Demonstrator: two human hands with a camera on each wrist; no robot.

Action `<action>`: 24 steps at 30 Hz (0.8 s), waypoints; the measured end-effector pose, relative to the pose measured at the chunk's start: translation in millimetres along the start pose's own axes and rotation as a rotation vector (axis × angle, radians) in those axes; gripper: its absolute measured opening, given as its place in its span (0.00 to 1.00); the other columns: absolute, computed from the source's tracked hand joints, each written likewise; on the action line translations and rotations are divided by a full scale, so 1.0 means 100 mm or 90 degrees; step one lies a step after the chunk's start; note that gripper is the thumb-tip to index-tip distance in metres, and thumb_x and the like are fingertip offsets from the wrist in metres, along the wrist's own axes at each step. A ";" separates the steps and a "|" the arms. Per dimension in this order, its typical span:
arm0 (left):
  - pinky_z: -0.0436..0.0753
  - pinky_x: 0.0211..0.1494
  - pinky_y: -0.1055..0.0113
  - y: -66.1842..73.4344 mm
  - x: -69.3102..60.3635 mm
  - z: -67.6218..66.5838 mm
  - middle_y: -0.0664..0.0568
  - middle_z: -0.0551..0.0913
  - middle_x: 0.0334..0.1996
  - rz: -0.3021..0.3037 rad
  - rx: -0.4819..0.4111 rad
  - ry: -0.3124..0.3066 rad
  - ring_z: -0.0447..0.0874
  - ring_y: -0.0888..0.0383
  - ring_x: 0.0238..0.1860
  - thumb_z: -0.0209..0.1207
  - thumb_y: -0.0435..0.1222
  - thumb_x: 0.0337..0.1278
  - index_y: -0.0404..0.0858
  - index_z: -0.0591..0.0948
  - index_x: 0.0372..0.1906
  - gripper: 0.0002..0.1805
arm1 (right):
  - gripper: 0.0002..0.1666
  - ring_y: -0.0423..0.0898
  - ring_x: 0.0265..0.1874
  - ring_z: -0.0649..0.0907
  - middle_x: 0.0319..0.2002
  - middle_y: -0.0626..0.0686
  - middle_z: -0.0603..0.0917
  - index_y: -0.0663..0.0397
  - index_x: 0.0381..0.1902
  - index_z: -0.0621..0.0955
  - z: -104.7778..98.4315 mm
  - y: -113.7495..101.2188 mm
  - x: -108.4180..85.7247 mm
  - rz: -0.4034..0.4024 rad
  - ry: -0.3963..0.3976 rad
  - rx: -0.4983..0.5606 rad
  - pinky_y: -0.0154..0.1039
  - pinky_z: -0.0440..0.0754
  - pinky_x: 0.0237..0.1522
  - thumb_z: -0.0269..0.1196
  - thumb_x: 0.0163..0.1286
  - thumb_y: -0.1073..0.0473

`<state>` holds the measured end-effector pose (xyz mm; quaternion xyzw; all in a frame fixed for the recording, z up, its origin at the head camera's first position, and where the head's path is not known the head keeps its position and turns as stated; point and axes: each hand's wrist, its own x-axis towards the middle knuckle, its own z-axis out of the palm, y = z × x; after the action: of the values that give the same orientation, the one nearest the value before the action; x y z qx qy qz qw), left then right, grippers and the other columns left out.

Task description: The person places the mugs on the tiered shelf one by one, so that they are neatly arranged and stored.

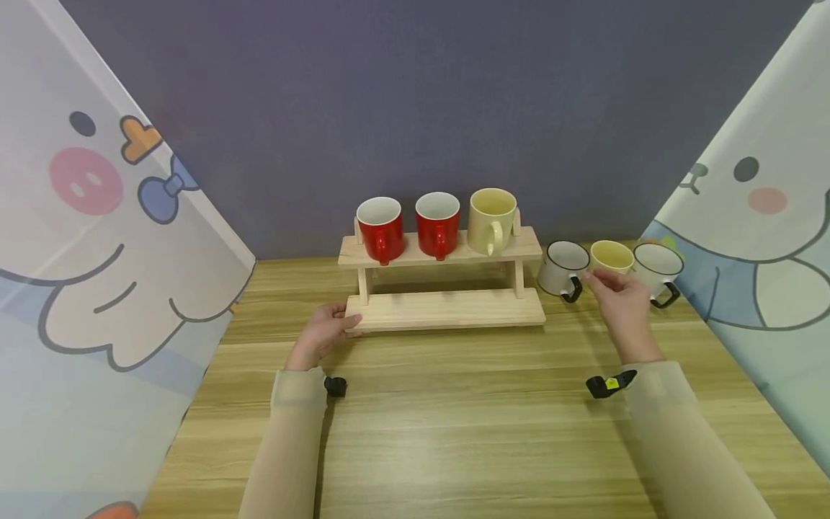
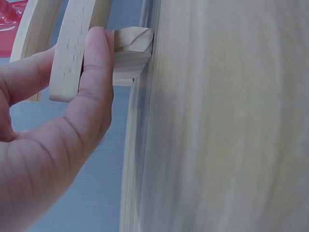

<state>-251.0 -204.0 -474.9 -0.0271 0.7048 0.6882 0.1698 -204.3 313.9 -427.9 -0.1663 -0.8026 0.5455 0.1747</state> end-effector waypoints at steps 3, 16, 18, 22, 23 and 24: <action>0.86 0.56 0.55 0.00 0.00 0.00 0.27 0.70 0.61 0.000 -0.003 0.003 0.75 0.40 0.59 0.56 0.26 0.74 0.17 0.58 0.71 0.30 | 0.37 0.43 0.46 0.78 0.46 0.50 0.83 0.67 0.61 0.81 -0.01 0.09 0.04 0.014 -0.047 -0.049 0.32 0.77 0.42 0.64 0.73 0.39; 0.84 0.59 0.53 -0.01 0.00 0.00 0.26 0.66 0.64 -0.003 -0.004 -0.003 0.71 0.37 0.63 0.55 0.25 0.74 0.16 0.52 0.73 0.34 | 0.41 0.49 0.44 0.78 0.51 0.67 0.82 0.74 0.53 0.83 0.08 0.33 0.24 -0.014 -0.164 -0.108 0.26 0.79 0.36 0.56 0.76 0.35; 0.84 0.60 0.53 -0.01 0.00 0.00 0.26 0.65 0.64 -0.005 -0.008 -0.003 0.69 0.37 0.64 0.55 0.25 0.74 0.16 0.51 0.74 0.35 | 0.40 0.49 0.43 0.77 0.49 0.67 0.82 0.73 0.51 0.84 0.10 0.33 0.25 -0.023 -0.161 -0.114 0.27 0.78 0.36 0.55 0.78 0.35; 0.83 0.60 0.52 -0.01 0.00 0.00 0.26 0.65 0.65 -0.004 -0.010 -0.004 0.69 0.37 0.64 0.55 0.25 0.74 0.16 0.51 0.74 0.35 | 0.42 0.49 0.45 0.76 0.49 0.66 0.83 0.71 0.53 0.84 0.13 0.33 0.29 -0.025 -0.173 -0.128 0.31 0.76 0.39 0.51 0.79 0.33; 0.83 0.60 0.52 0.00 0.00 0.00 0.26 0.65 0.64 -0.004 -0.010 -0.004 0.69 0.37 0.64 0.55 0.25 0.74 0.16 0.51 0.74 0.35 | 0.43 0.50 0.46 0.77 0.50 0.66 0.84 0.71 0.54 0.84 0.14 0.33 0.29 -0.024 -0.177 -0.129 0.32 0.76 0.41 0.50 0.79 0.33; 0.83 0.60 0.52 0.00 0.00 -0.01 0.26 0.65 0.64 -0.004 -0.010 -0.004 0.69 0.37 0.64 0.55 0.25 0.74 0.17 0.51 0.74 0.35 | 0.43 0.49 0.47 0.77 0.50 0.66 0.84 0.71 0.55 0.83 0.15 0.33 0.30 -0.025 -0.182 -0.131 0.33 0.76 0.42 0.50 0.79 0.33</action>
<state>-251.1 -204.6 -474.9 -0.0286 0.6987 0.6934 0.1737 -235.5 327.1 -460.9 -0.0885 -0.8739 0.4752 0.0513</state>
